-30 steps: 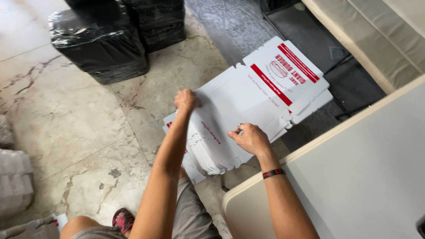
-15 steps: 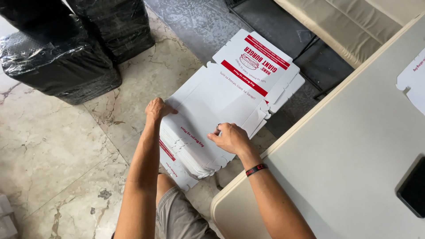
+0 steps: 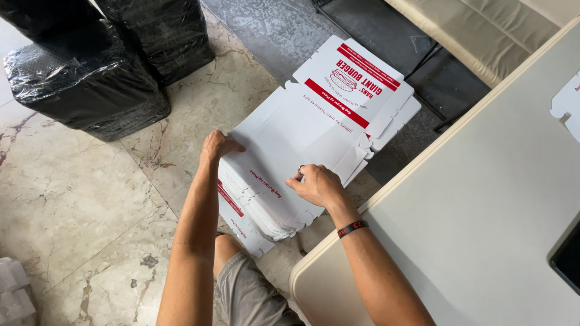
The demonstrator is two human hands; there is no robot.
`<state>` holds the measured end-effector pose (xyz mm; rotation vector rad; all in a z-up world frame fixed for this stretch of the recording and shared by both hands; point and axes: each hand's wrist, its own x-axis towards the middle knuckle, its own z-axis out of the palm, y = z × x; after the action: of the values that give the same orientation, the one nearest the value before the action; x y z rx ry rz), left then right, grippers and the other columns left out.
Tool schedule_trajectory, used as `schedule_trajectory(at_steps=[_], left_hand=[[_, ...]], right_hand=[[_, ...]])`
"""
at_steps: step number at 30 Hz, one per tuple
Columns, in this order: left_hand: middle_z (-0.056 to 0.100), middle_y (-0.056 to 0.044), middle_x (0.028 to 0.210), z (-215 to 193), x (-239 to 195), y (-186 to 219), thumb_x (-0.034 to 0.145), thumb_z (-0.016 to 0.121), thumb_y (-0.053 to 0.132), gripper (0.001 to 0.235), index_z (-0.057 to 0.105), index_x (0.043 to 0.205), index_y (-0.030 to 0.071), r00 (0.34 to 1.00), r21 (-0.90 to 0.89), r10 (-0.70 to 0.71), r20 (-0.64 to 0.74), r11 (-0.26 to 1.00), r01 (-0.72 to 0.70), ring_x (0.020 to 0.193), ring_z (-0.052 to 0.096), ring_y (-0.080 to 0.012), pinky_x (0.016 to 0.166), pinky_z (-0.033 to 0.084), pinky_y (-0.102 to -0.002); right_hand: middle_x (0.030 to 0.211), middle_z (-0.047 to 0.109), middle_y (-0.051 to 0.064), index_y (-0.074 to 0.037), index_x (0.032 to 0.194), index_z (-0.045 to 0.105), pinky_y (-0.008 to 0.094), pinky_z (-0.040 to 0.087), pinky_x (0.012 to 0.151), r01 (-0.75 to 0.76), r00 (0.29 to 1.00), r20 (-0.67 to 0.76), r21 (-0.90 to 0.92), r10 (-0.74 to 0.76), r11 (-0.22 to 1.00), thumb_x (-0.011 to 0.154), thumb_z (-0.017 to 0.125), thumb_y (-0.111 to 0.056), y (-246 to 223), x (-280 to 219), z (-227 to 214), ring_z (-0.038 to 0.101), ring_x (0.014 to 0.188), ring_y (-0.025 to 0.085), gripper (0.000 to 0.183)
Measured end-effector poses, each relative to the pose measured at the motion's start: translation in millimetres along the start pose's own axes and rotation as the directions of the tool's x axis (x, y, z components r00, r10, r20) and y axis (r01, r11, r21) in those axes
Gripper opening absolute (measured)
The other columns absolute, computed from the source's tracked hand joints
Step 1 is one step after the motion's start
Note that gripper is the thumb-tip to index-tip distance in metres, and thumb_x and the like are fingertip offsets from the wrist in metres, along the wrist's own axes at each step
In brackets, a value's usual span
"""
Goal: Counting and stacking flat-folded cardboard burger boxes in a storage area.
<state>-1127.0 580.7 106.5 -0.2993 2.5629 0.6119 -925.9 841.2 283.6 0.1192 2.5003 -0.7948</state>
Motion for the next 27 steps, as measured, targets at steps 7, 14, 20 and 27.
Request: schedule_trajectory(at_steps=[7, 14, 20, 27], left_hand=[[0.076, -0.018, 0.113, -8.9, -12.9, 8.0, 0.048, 0.099, 0.044, 0.078, 0.078, 0.112, 0.006, 0.999, -0.087, -0.049, 0.025, 0.995, 0.051, 0.109, 0.072, -0.0334, 0.087, 0.061, -0.039], [0.072, -0.028, 0.112, -15.5, -15.3, 7.4, 0.057, 0.094, 0.038, 0.077, 0.073, 0.118, -0.005, 0.993, -0.139, -0.043, 0.112, 0.989, 0.059, 0.097, 0.074, -0.0411, 0.071, 0.066, -0.046], [0.074, -0.026, 0.11, -21.9, -10.6, 10.0, 0.056, 0.094, 0.04, 0.079, 0.072, 0.119, -0.003, 0.99, -0.093, -0.063, 0.124, 0.993, 0.075, 0.093, 0.075, -0.0388, 0.07, 0.066, -0.045], [0.077, -0.02, 0.098, -22.6, -39.8, -2.5, 0.059, 0.093, 0.048, 0.069, 0.078, 0.109, 0.004, 0.999, -0.292, 0.021, 0.041, 0.956, -0.008, 0.1, 0.074, -0.0339, 0.083, 0.058, -0.043]], right_hand=[[0.069, 0.073, 0.01, -0.011, 0.105, 0.076, 0.044, 0.055, 0.078, 0.002, 1.0, -0.006, -0.006, -0.002, 1.0, 0.092, 0.058, -0.053, 7.3, 9.0, 5.4, 0.073, 0.082, 0.031, 0.048], [0.069, 0.073, 0.009, -0.011, 0.107, 0.076, 0.043, 0.055, 0.08, -0.004, 1.0, 0.01, -0.001, 0.004, 1.0, 0.093, 0.057, -0.054, 6.6, 6.3, 3.1, 0.073, 0.083, 0.031, 0.049], [0.069, 0.072, 0.009, -0.011, 0.108, 0.076, 0.043, 0.055, 0.08, 0.003, 1.0, 0.008, -0.026, -0.003, 1.0, 0.092, 0.057, -0.056, 11.2, 13.0, 7.3, 0.073, 0.084, 0.03, 0.051], [0.07, 0.072, 0.009, -0.01, 0.108, 0.076, 0.043, 0.055, 0.08, -0.013, 1.0, 0.009, -0.011, 0.013, 1.0, 0.092, 0.057, -0.05, 6.1, 7.4, 2.4, 0.073, 0.084, 0.031, 0.047]])
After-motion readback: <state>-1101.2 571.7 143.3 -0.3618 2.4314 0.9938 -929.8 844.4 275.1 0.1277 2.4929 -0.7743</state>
